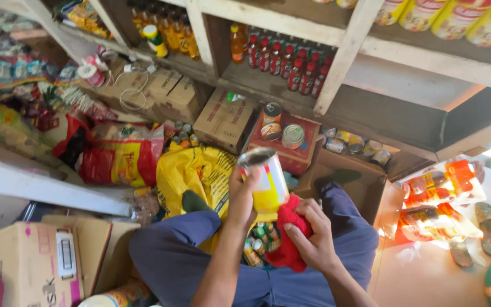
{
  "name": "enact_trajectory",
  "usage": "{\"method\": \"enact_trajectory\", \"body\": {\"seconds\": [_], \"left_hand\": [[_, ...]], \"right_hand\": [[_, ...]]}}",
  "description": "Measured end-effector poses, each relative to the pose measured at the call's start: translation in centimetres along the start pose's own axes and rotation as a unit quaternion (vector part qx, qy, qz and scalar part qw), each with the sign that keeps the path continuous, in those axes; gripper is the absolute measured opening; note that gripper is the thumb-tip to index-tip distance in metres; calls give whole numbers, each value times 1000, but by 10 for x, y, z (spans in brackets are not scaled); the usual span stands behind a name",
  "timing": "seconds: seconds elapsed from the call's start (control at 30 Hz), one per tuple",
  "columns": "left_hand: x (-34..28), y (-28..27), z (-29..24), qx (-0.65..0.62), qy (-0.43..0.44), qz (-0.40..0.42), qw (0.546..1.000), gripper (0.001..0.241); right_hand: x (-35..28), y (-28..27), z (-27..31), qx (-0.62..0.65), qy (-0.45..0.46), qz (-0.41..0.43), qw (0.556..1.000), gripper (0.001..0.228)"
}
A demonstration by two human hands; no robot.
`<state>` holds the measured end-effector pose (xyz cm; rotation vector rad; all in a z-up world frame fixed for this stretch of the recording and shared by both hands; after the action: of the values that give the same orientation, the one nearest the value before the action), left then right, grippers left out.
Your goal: The person cleans canned goods by wiping each can with a cloth, then places them onto a shelf.
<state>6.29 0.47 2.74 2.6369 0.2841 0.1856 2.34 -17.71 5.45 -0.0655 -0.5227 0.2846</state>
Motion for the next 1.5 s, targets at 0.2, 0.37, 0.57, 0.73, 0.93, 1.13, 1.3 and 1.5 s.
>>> {"method": "enact_trajectory", "body": {"seconds": [0.2, 0.37, 0.57, 0.73, 0.93, 1.13, 1.3, 1.5], "left_hand": [[34, 4, -17, -278, -150, -71, 946, 50], [34, 19, -13, -269, -139, -29, 953, 51], [23, 29, -23, -251, -107, -69, 959, 45], [24, 24, 0, -256, -106, -136, 951, 47], [-2, 39, -9, -190, -75, -122, 971, 45], [12, 14, 6, -321, -148, -128, 927, 43], [23, 2, 13, -423, -172, -62, 888, 46], [25, 11, 1, -443, -196, -31, 874, 53]], "right_hand": [[-18, 7, 0, 12, 75, -33, 997, 23], [39, 12, 35, -101, -89, -61, 989, 32], [64, 20, 32, -220, -210, -70, 950, 34], [33, 25, 14, -200, -82, -24, 976, 33], [50, 20, 34, -180, -81, -69, 978, 28], [54, 13, 7, -157, -33, -88, 983, 23], [12, -4, -51, -109, 77, -97, 986, 22], [-47, -24, -93, -22, 267, -132, 955, 24]]}}
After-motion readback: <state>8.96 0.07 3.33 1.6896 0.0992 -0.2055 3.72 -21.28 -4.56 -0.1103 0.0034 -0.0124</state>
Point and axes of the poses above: each hand's wrist, its own x-axis towards the middle knuckle, its own y-axis out of the palm, z = x × y, the point moved 2 cm from there along x, towards the middle knuckle, and after that the axes turned 14 degrees about x, right-handed, at the moved point
